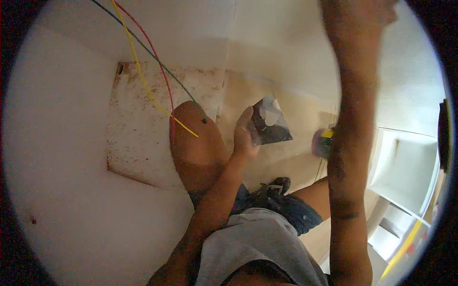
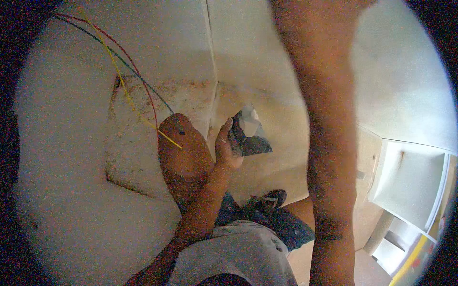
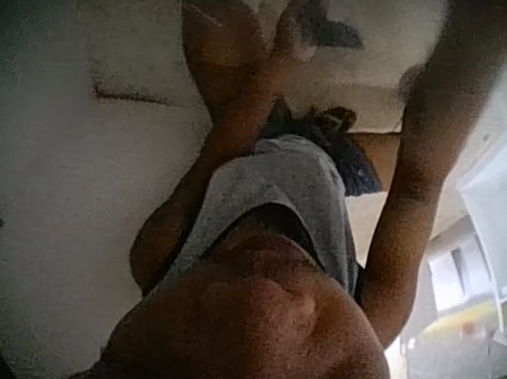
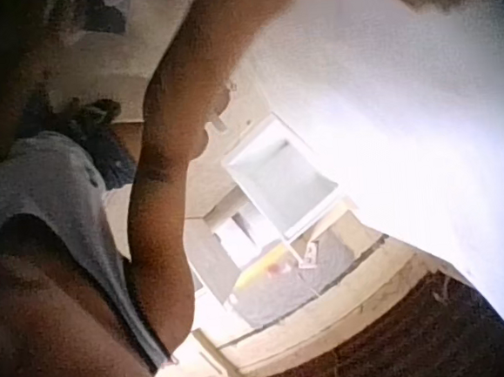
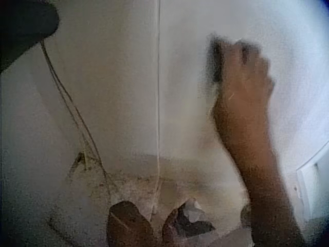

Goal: Applying joint compound to a drywall corner using two putty knives.

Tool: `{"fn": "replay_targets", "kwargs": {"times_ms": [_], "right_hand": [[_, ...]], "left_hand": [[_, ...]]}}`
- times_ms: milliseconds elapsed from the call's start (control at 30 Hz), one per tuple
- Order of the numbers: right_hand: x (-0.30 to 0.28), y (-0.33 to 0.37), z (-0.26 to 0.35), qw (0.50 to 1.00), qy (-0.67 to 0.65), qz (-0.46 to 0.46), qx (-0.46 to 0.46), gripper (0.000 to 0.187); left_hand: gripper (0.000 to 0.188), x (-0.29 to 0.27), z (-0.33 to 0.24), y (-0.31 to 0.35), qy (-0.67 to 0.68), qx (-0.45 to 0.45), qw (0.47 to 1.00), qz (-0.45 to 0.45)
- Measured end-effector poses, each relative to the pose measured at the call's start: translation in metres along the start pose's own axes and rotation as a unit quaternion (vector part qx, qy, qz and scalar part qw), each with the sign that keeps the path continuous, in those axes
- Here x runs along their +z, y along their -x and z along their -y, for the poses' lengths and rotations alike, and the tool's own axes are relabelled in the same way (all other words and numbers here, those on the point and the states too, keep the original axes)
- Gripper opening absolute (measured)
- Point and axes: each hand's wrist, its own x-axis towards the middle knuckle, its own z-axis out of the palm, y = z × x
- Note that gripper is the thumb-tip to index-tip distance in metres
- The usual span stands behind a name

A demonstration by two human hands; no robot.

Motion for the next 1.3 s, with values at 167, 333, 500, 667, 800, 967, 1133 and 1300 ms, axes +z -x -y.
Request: {"fn": "replay_targets", "kwargs": {"times_ms": [167, 333, 500, 667, 800, 967, 1133, 1300], "right_hand": [[0.069, 0.118, 0.02, 0.998, -0.054, -0.003, -0.031, 0.05], [0.096, 0.199, 0.019, 0.992, -0.078, 0.083, -0.057, 0.05], [0.059, 0.257, 0.011, 0.871, -0.116, 0.476, -0.026, 0.045], [-0.038, 0.235, -0.043, 0.729, -0.519, 0.349, 0.278, 0.047], [-0.098, 0.215, -0.069, 0.768, -0.587, 0.129, 0.221, 0.046], [-0.094, 0.245, -0.08, 0.803, -0.539, 0.108, 0.229, 0.052], [-0.116, 0.237, -0.136, 0.555, -0.566, 0.119, 0.598, 0.038], [-0.123, 0.236, -0.177, 0.173, -0.755, 0.038, 0.631, 0.026]], "left_hand": [[0.034, 0.013, -0.016, 0.011, 0.029, 0.054, 0.998, 0.016], [0.034, 0.005, -0.011, 0.011, 0.041, 0.061, 0.997, 0.001], [0.038, 0.0, -0.009, 0.004, -0.019, 0.112, 0.992, -0.045], [0.036, 0.01, -0.02, 0.0, -0.045, 0.01, 0.998, 0.035], [0.033, 0.051, -0.01, 0.021, -0.054, -0.068, 0.995, 0.041], [0.038, 0.11, 0.005, 0.062, -0.283, -0.058, 0.946, 0.145], [0.039, 0.141, 0.009, 0.101, -0.369, -0.054, 0.911, 0.175], [0.039, 0.117, 0.038, 0.075, 0.091, -0.469, 0.8, 0.362]]}}
